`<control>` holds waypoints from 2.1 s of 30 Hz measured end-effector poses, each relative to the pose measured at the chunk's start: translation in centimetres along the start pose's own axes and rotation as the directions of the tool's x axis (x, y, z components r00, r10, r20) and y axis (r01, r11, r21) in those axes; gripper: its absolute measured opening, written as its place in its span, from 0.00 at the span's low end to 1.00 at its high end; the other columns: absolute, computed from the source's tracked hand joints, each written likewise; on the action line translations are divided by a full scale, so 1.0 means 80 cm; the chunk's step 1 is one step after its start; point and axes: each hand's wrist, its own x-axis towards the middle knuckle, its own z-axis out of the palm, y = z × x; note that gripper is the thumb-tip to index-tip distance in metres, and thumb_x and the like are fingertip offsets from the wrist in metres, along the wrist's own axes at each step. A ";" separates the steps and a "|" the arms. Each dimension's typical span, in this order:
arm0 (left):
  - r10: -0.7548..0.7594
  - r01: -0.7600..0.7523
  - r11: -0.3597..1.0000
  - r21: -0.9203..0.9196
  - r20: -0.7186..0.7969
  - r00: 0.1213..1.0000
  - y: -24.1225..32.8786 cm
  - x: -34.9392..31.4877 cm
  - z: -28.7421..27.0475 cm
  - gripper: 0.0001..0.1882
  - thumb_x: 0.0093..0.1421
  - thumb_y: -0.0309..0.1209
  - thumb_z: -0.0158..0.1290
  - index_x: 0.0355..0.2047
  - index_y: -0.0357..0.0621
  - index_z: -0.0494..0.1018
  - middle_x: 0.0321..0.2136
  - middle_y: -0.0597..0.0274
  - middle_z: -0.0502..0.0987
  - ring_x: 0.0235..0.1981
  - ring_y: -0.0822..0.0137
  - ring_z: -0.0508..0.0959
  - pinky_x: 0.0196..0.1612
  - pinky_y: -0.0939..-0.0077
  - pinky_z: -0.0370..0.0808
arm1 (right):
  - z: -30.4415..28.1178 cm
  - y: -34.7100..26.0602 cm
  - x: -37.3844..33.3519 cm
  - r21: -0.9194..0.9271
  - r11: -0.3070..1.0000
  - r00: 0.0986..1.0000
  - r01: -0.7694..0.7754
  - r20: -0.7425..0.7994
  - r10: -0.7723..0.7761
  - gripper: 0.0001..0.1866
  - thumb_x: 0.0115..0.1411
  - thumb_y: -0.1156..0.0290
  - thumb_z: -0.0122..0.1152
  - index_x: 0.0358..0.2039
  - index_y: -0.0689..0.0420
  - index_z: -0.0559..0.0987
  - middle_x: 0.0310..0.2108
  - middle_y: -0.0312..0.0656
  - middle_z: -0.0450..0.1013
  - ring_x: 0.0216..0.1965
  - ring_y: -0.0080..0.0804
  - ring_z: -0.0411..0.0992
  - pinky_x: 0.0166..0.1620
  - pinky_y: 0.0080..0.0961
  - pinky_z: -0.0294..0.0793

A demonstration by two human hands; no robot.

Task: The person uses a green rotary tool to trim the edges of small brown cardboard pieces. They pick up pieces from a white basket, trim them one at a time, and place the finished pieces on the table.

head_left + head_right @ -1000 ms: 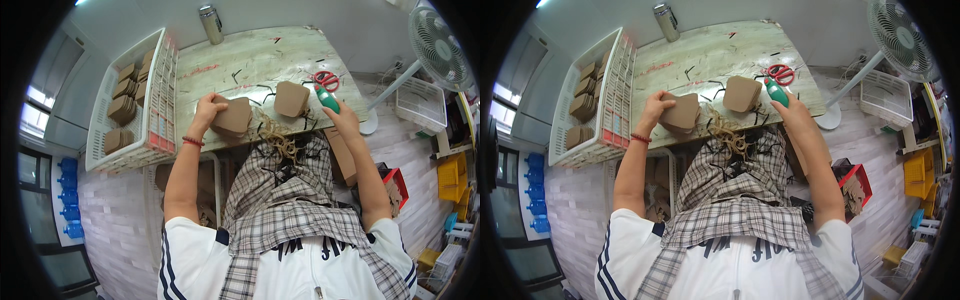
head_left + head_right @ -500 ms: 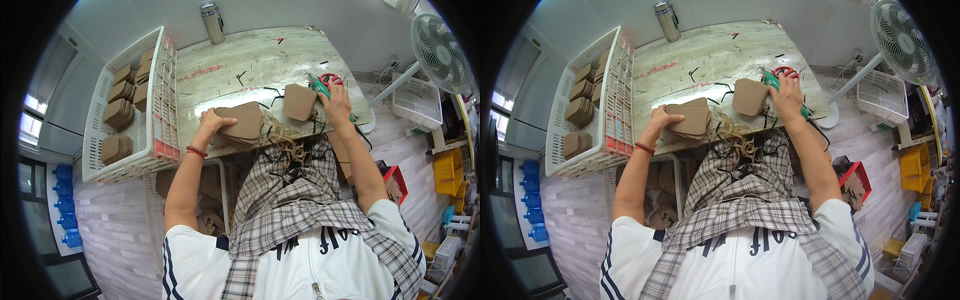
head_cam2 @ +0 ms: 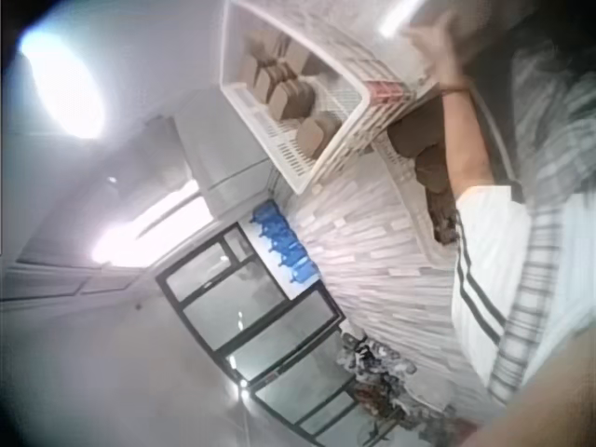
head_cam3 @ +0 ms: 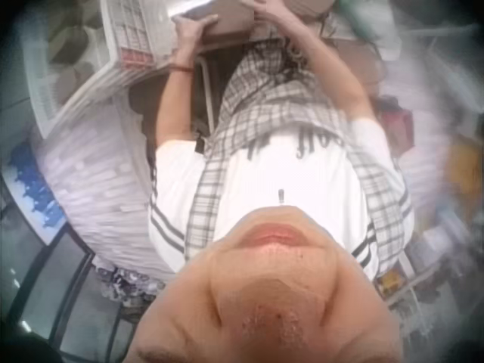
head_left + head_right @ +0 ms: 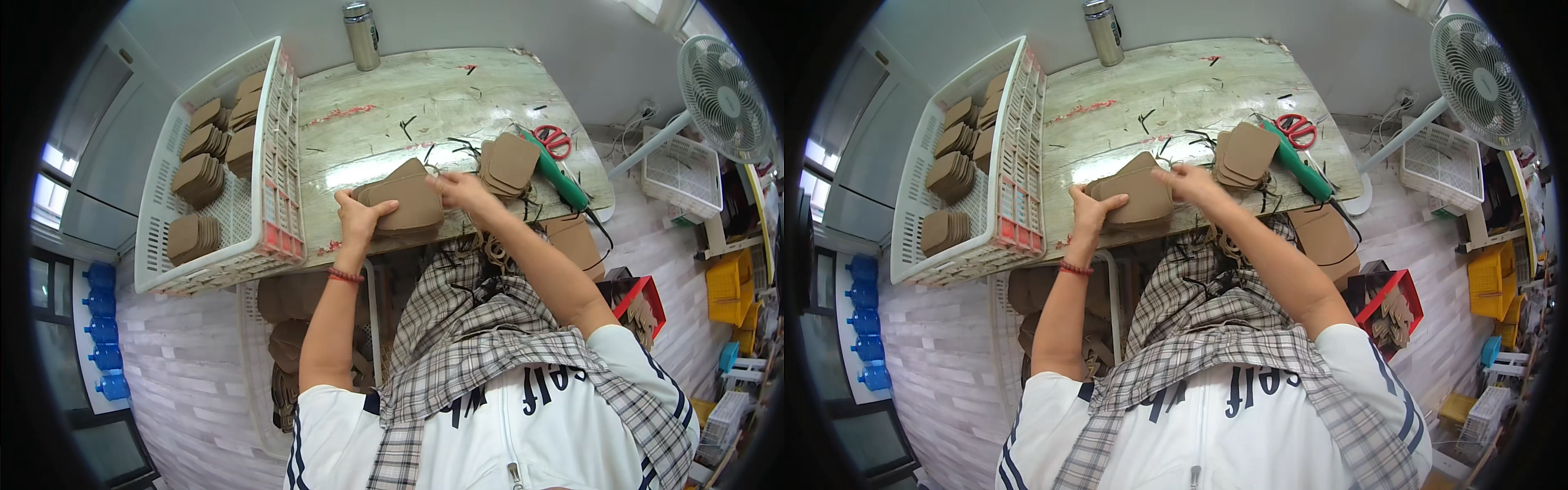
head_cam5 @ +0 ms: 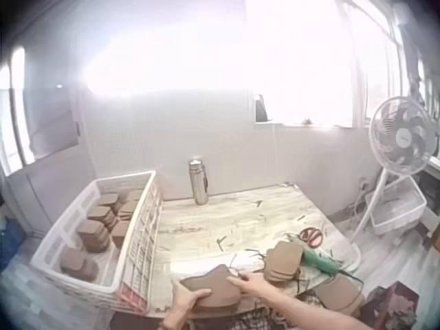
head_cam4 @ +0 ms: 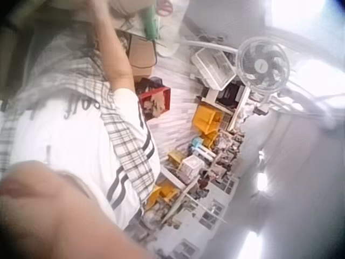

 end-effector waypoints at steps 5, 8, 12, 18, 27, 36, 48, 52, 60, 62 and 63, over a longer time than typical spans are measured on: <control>0.181 -0.183 0.932 -0.312 -0.034 0.983 -0.007 -0.039 0.002 0.42 0.40 0.29 0.70 0.48 0.38 0.53 0.41 0.52 0.66 0.43 0.63 0.71 0.46 0.72 0.72 | 0.018 0.012 -0.002 0.146 0.978 0.968 0.150 0.181 -0.175 0.41 0.43 0.58 0.75 0.54 0.65 0.67 0.47 0.46 0.70 0.48 0.33 0.68 0.52 0.28 0.67; 0.401 -0.380 0.800 -0.464 -0.058 0.914 0.002 -0.055 -0.005 0.46 0.42 0.20 0.67 0.58 0.41 0.50 0.47 0.56 0.64 0.48 0.65 0.70 0.50 0.73 0.70 | 0.024 0.005 -0.003 0.179 0.940 0.925 0.292 0.196 -0.325 0.45 0.40 0.66 0.76 0.59 0.59 0.63 0.49 0.41 0.69 0.50 0.31 0.66 0.54 0.26 0.64; 0.608 -0.560 0.669 -0.489 -0.074 0.790 0.034 -0.055 -0.022 0.62 0.38 0.26 0.71 0.66 0.45 0.39 0.57 0.54 0.58 0.54 0.60 0.67 0.56 0.69 0.68 | 0.016 -0.019 0.000 0.000 0.736 0.723 0.677 0.189 -0.664 0.56 0.34 0.65 0.79 0.64 0.53 0.58 0.54 0.44 0.62 0.57 0.36 0.59 0.60 0.32 0.58; 0.725 -0.716 0.682 -0.152 0.273 0.632 -0.005 -0.017 -0.041 0.60 0.33 0.25 0.71 0.64 0.44 0.47 0.51 0.54 0.63 0.53 0.54 0.66 0.56 0.63 0.65 | 0.007 0.019 0.021 -0.163 0.601 0.614 0.783 0.358 -0.703 0.65 0.31 0.67 0.81 0.67 0.53 0.48 0.61 0.47 0.57 0.61 0.39 0.55 0.63 0.35 0.54; 0.575 -0.693 0.596 0.407 0.387 0.721 0.046 -0.001 -0.057 0.49 0.33 0.29 0.68 0.59 0.41 0.59 0.43 0.50 0.69 0.48 0.52 0.70 0.57 0.56 0.60 | 0.023 0.020 0.039 -0.186 0.671 0.689 0.718 0.320 -0.650 0.65 0.32 0.65 0.80 0.67 0.52 0.46 0.59 0.46 0.58 0.61 0.39 0.56 0.63 0.35 0.56; 0.563 -0.615 0.524 0.589 0.301 0.769 0.061 -0.013 0.003 0.40 0.35 0.30 0.67 0.51 0.41 0.64 0.40 0.54 0.72 0.45 0.51 0.71 0.47 0.57 0.65 | 0.036 0.010 0.035 0.346 0.819 0.867 0.457 0.031 -0.497 0.14 0.65 0.65 0.50 0.43 0.58 0.80 0.49 0.37 0.71 0.50 0.25 0.67 0.56 0.23 0.63; 0.496 -0.588 0.621 0.518 0.322 0.807 0.097 0.005 0.031 0.17 0.41 0.24 0.56 0.33 0.35 0.69 0.30 0.44 0.74 0.35 0.43 0.74 0.37 0.52 0.71 | -0.147 -0.036 0.076 -0.502 0.827 0.818 0.255 -0.344 -0.461 0.22 0.64 0.54 0.47 0.46 0.60 0.74 0.43 0.39 0.72 0.42 0.32 0.71 0.47 0.29 0.71; 0.313 -0.476 0.640 0.603 0.362 0.878 0.091 -0.008 0.002 0.38 0.29 0.32 0.69 0.44 0.38 0.66 0.36 0.46 0.75 0.41 0.45 0.74 0.42 0.56 0.72 | -0.072 -0.076 0.030 -0.843 0.521 0.929 0.137 -0.073 -0.362 0.27 0.59 0.48 0.52 0.49 0.57 0.73 0.45 0.50 0.71 0.49 0.45 0.70 0.51 0.36 0.69; 0.415 -0.521 0.625 0.581 0.318 0.853 0.072 -0.021 0.020 0.53 0.25 0.31 0.72 0.54 0.39 0.59 0.47 0.47 0.70 0.50 0.46 0.68 0.51 0.55 0.66 | 0.059 -0.009 0.029 -0.003 0.872 0.865 0.490 -0.120 -0.487 0.32 0.63 0.45 0.45 0.52 0.62 0.71 0.54 0.53 0.66 0.56 0.48 0.64 0.56 0.33 0.64; 0.395 -0.497 0.641 0.585 0.304 0.867 0.068 -0.023 0.016 0.51 0.24 0.32 0.73 0.53 0.41 0.61 0.47 0.48 0.70 0.50 0.46 0.68 0.51 0.55 0.66 | 0.064 -0.012 0.029 -0.046 0.828 0.721 0.558 -0.467 -0.512 0.29 0.65 0.47 0.43 0.47 0.62 0.74 0.49 0.50 0.70 0.51 0.46 0.68 0.54 0.32 0.66; 0.379 -0.493 0.628 0.602 0.316 0.869 0.067 -0.020 0.015 0.50 0.25 0.33 0.72 0.51 0.41 0.61 0.45 0.49 0.70 0.49 0.46 0.68 0.50 0.55 0.66 | 0.069 -0.011 0.030 -0.113 0.807 0.747 0.579 -0.324 -0.581 0.28 0.64 0.47 0.43 0.46 0.61 0.74 0.46 0.51 0.71 0.50 0.46 0.68 0.53 0.33 0.66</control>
